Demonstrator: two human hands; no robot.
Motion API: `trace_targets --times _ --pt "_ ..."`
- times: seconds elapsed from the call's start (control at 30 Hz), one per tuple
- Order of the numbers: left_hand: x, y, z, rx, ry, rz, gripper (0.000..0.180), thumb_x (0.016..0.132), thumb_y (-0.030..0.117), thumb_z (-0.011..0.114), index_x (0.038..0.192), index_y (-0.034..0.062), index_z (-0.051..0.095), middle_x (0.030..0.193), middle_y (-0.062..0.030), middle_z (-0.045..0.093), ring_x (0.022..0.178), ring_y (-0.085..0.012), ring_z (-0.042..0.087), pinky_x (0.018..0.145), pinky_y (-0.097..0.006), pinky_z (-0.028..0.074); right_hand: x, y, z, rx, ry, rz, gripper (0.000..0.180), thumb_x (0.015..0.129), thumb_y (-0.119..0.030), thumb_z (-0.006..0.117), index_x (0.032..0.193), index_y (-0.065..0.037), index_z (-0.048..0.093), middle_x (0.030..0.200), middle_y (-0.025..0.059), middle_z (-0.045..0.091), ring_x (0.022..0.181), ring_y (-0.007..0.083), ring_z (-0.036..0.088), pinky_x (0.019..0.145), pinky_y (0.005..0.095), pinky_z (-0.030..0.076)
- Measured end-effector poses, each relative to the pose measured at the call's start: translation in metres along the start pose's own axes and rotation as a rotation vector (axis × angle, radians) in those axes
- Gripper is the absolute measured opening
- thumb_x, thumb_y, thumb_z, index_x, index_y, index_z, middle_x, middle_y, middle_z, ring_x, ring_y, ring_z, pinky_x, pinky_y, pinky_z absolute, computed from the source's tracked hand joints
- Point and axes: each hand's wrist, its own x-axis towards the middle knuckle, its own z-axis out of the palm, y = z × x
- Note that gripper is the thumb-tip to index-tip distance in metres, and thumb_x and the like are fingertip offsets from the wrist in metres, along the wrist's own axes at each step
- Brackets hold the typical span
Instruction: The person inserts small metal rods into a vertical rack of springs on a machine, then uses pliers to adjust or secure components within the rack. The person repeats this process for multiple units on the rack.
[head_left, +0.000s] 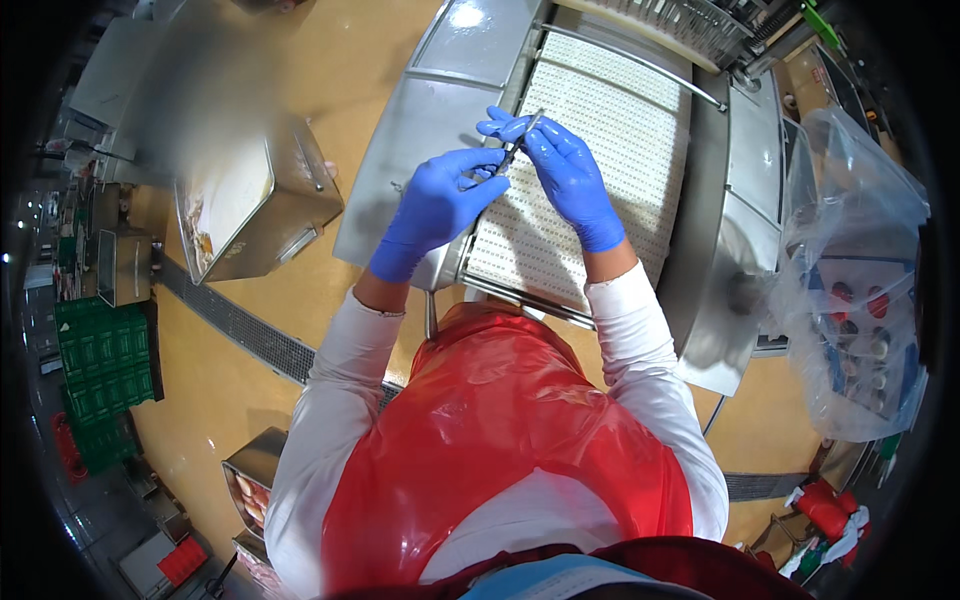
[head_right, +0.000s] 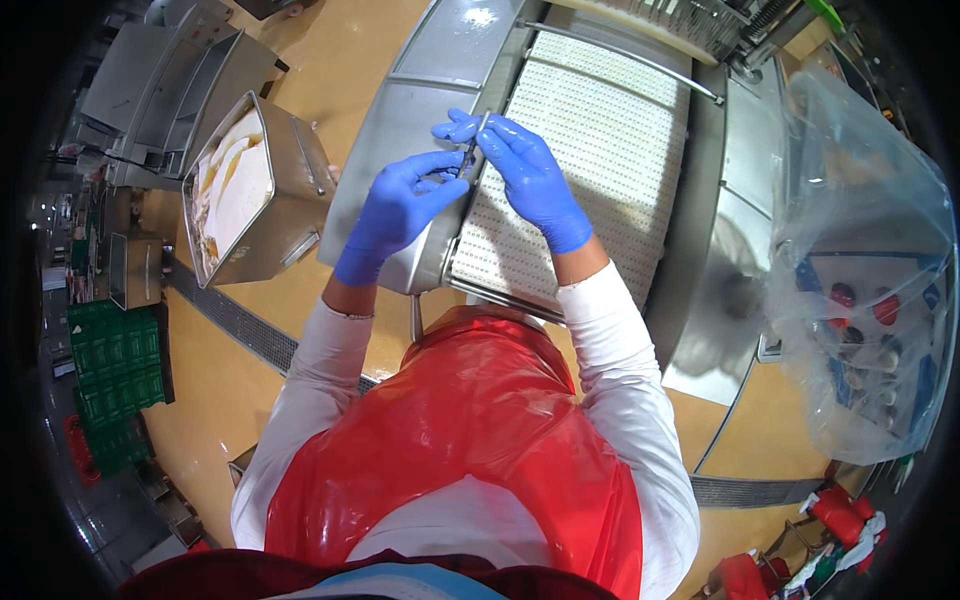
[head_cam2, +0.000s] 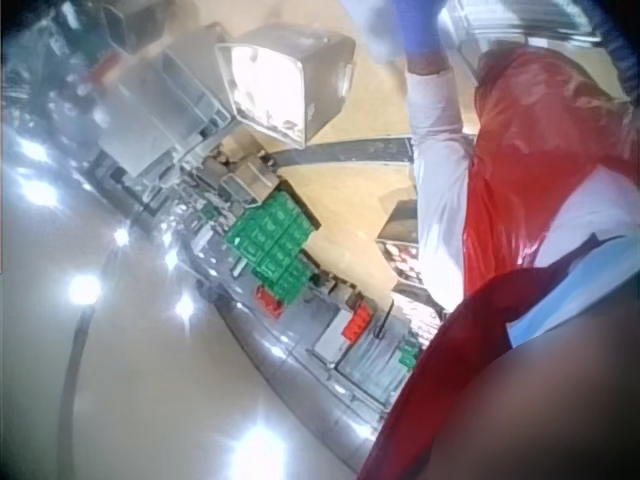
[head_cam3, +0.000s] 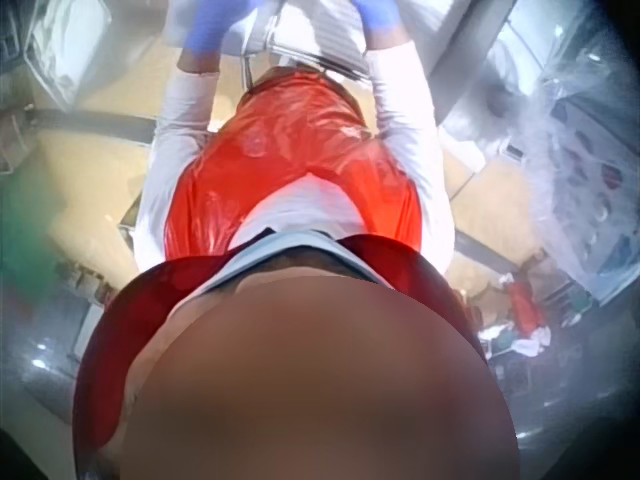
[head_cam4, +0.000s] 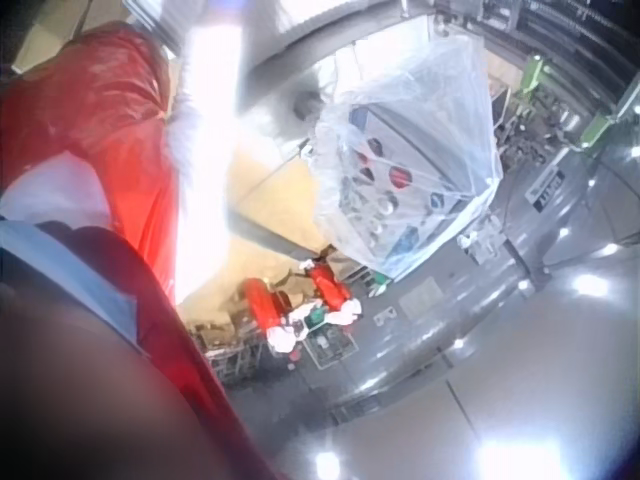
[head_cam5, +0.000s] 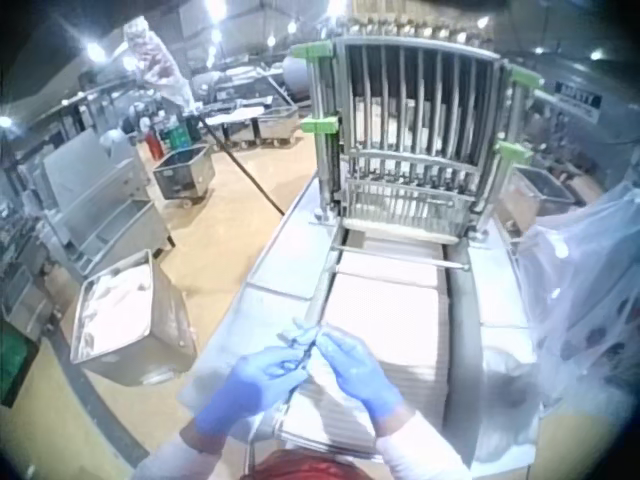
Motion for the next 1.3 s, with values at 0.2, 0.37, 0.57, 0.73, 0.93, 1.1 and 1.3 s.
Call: trace_targets --times 0.2,0.37,0.57,0.73,0.93,1.1,1.3 --pt "0.027 0.032 0.037 -0.493 0.02 -0.216 0.032 0.095 0.013 0.072 0.117 -0.0096 0.071 0.107 -0.0116 0.076 0.094 -0.0126 0.069 0.087 -0.025 0.054 -0.012 -0.026 -0.021 0.004 0.279 0.225 0.032 0.104 -0.019 0.06 0.127 0.002 0.067 0.119 0.0105 0.073 0.108 0.0165 0.067 0.091 0.0296 0.054" --pt "0.044 0.044 0.04 -0.595 -0.004 -0.16 0.03 0.103 0.013 0.061 0.121 -0.0093 0.069 0.109 -0.0115 0.073 0.101 -0.0129 0.066 0.093 -0.026 0.05 -0.044 -0.031 -0.034 0.058 0.247 0.367 0.032 0.099 -0.018 0.068 0.124 0.002 0.067 0.106 0.0088 0.075 0.095 0.0149 0.07 0.087 0.0288 0.055" --pt "0.057 0.015 0.074 -1.058 0.011 -0.231 0.026 0.103 0.008 0.06 0.126 -0.0038 0.065 0.116 -0.0092 0.069 0.104 -0.0128 0.065 0.089 -0.028 0.051 -0.032 -0.042 -0.026 -0.12 0.541 0.154 0.024 0.094 -0.003 0.074 0.117 0.003 0.073 0.103 0.0115 0.076 0.087 0.0148 0.071 0.078 0.0275 0.057" --pt "0.057 0.016 0.076 -1.296 -0.231 -0.303 0.026 0.1 0.002 0.062 0.126 -0.0004 0.064 0.117 -0.0105 0.069 0.106 -0.0174 0.067 0.092 -0.031 0.055 -0.031 -0.065 -0.033 -0.866 0.428 -0.206 0.028 0.085 0.0 0.079 0.112 -0.006 0.079 0.091 0.0116 0.073 0.08 0.0189 0.071 0.071 0.0297 0.056" --pt "0.056 0.012 0.079 -1.33 -0.195 -0.36 0.024 0.098 -0.001 0.063 0.121 0.0006 0.066 0.115 -0.0116 0.07 0.105 -0.0208 0.068 0.094 -0.035 0.055 -0.037 -0.071 -0.031 -0.952 0.376 -0.288 0.031 0.083 -0.001 0.08 0.114 -0.007 0.079 0.09 0.0114 0.071 0.079 0.0239 0.069 0.07 0.0323 0.056" --pt "0.053 0.018 0.083 -1.361 -0.117 -0.322 0.019 0.095 0.0 0.067 0.114 0.004 0.067 0.11 -0.0091 0.07 0.104 -0.0188 0.068 0.094 -0.033 0.054 -0.038 -0.073 -0.025 -0.945 0.409 -0.351 0.029 0.082 -0.001 0.079 0.11 -0.006 0.078 0.095 0.014 0.074 0.084 0.026 0.072 0.074 0.0341 0.058" --pt "0.06 0.016 0.082 -1.294 -0.284 -0.316 0.027 0.096 -0.002 0.065 0.122 0.0013 0.067 0.115 -0.0104 0.07 0.107 -0.0198 0.068 0.097 -0.033 0.054 -0.04 -0.067 -0.03 -0.835 0.45 -0.322 0.029 0.083 0.0 0.078 0.111 -0.006 0.078 0.098 0.0128 0.074 0.086 0.0267 0.073 0.077 0.034 0.059"
